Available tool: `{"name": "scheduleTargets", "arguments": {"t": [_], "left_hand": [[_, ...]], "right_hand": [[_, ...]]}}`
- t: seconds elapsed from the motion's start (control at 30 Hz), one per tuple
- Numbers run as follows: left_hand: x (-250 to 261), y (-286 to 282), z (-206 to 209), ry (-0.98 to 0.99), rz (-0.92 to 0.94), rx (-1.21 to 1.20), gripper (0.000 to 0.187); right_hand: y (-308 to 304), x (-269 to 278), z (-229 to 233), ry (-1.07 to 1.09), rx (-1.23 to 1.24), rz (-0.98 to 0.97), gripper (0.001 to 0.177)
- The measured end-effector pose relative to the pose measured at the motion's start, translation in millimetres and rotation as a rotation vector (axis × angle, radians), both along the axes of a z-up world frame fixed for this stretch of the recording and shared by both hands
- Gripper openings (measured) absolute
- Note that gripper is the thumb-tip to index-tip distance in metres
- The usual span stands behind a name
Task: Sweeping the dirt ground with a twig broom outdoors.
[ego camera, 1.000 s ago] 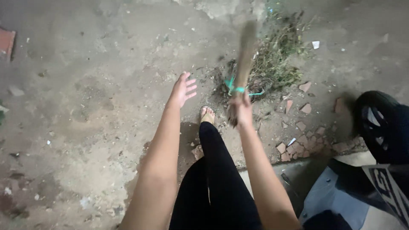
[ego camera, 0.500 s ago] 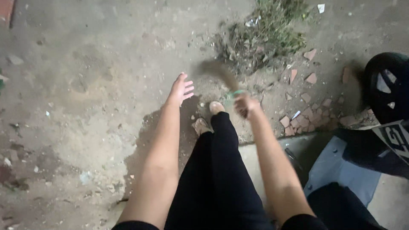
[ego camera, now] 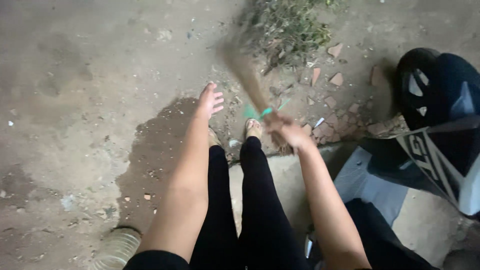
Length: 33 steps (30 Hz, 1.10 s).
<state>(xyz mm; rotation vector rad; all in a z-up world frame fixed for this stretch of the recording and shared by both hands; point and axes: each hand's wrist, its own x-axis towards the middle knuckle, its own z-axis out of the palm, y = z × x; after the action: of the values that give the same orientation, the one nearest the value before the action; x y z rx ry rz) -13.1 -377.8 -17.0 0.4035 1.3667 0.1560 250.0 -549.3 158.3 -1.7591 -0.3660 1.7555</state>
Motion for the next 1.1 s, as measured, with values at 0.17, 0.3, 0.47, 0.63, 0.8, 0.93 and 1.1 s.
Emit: {"name": "scheduleTargets", "arguments": {"t": [0.17, 0.3, 0.47, 0.63, 0.8, 0.93, 1.1], "left_hand": [[44, -14, 19, 0.026, -0.041, 0.039, 0.069], [67, -24, 35, 0.073, -0.043, 0.054, 0.066], [74, -29, 28, 0.106, -0.033, 0.049, 0.065], [67, -34, 23, 0.113, 0.004, 0.050, 0.064], [68, -39, 21, 0.099, -0.002, 0.027, 0.065], [70, -39, 15, 0.066, -0.025, 0.011, 0.067], [74, -34, 10, 0.009, -0.158, 0.054, 0.068]], "right_hand": [[-9, 22, 27, 0.141, -0.222, 0.312, 0.065], [-17, 45, -43, 0.235, -0.327, 0.496, 0.041], [28, 123, -46, -0.083, -0.371, 0.336, 0.030], [39, 171, -29, -0.213, -0.237, 0.118, 0.032], [9, 202, 24, -0.285, -0.023, 0.351, 0.071], [-20, 190, 106, -0.312, -0.312, 0.499, 0.077], [-79, 144, 148, -0.173, -0.559, 0.250, 0.079]]}}
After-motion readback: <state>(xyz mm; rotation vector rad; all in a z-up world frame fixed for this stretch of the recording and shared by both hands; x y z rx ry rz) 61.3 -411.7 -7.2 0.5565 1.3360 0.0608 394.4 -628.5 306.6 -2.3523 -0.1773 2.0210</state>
